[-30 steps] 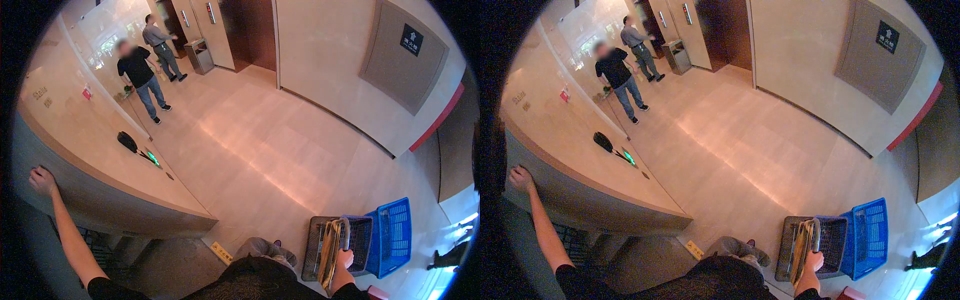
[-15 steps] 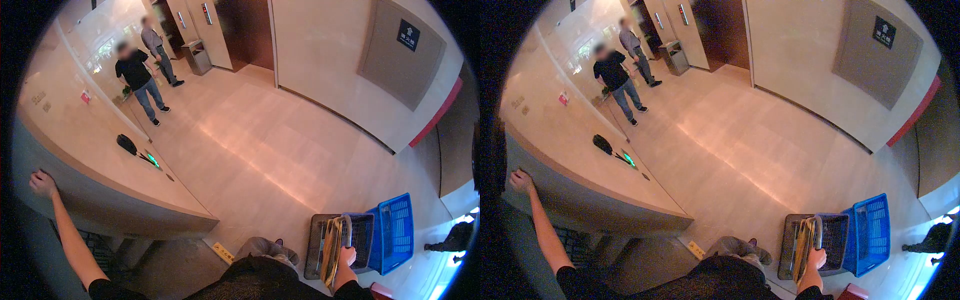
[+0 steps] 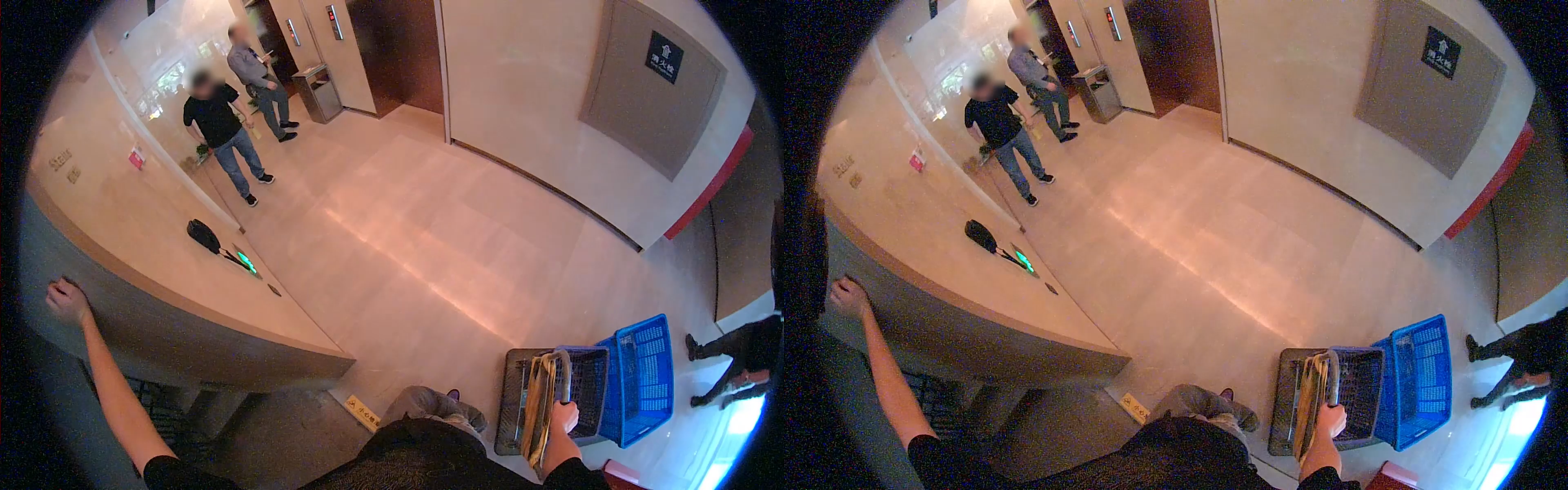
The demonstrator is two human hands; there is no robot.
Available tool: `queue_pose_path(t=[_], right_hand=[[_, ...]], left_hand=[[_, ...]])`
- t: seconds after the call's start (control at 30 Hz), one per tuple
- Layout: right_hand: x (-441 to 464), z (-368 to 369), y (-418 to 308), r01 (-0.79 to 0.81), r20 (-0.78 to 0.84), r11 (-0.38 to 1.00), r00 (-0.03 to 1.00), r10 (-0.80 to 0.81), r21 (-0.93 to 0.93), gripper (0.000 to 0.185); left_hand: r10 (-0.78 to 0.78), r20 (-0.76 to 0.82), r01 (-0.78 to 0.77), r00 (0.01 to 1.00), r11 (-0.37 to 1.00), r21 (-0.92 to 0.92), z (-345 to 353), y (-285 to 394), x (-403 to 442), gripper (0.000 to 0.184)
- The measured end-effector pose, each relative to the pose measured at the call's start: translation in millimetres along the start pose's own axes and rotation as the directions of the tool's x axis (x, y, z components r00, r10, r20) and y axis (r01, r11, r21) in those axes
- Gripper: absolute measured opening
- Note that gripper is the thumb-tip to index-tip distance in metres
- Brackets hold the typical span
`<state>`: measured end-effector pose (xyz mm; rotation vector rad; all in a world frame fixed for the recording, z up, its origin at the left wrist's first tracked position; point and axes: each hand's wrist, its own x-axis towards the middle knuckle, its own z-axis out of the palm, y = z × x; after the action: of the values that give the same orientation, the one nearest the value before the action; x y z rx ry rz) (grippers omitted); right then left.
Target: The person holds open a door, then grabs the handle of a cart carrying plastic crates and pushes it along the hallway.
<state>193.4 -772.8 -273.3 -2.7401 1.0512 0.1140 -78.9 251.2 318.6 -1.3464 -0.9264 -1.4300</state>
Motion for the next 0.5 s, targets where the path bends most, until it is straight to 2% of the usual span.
queue_pose_path(t=[0.3, 0.4, 0.47, 0.5], right_hand=[[-4.3, -8.6, -4.8, -0.038, 0.045, 0.999, 0.998, 0.037, 0.024, 0.037], [-4.2, -8.5, -5.6, -0.033, 0.057, 0.999, 0.998, 0.033, 0.008, 0.038], [-7.7, -4.5, -1.2, -0.003, 0.012, 1.000, 1.000, 0.003, -0.001, 0.039], [-4.9, 0.1, 0.3, 0.051, -0.001, 0.999, 0.999, -0.051, -0.014, 0.040]], left_hand=[[-0.015, 0.065, 0.010, 0.998, 0.996, 0.085, -24.2, 14.2, 1.9, 0.031], [0.089, -0.037, -0.087, 0.995, 0.994, 0.070, -14.6, 3.7, 1.9, 0.034], [0.206, -0.087, -0.193, 0.975, 0.972, 0.137, 42.2, -42.7, -6.7, 0.037], [0.059, 0.090, -0.066, 0.994, 0.995, 0.077, 14.9, -16.6, -5.4, 0.037]])
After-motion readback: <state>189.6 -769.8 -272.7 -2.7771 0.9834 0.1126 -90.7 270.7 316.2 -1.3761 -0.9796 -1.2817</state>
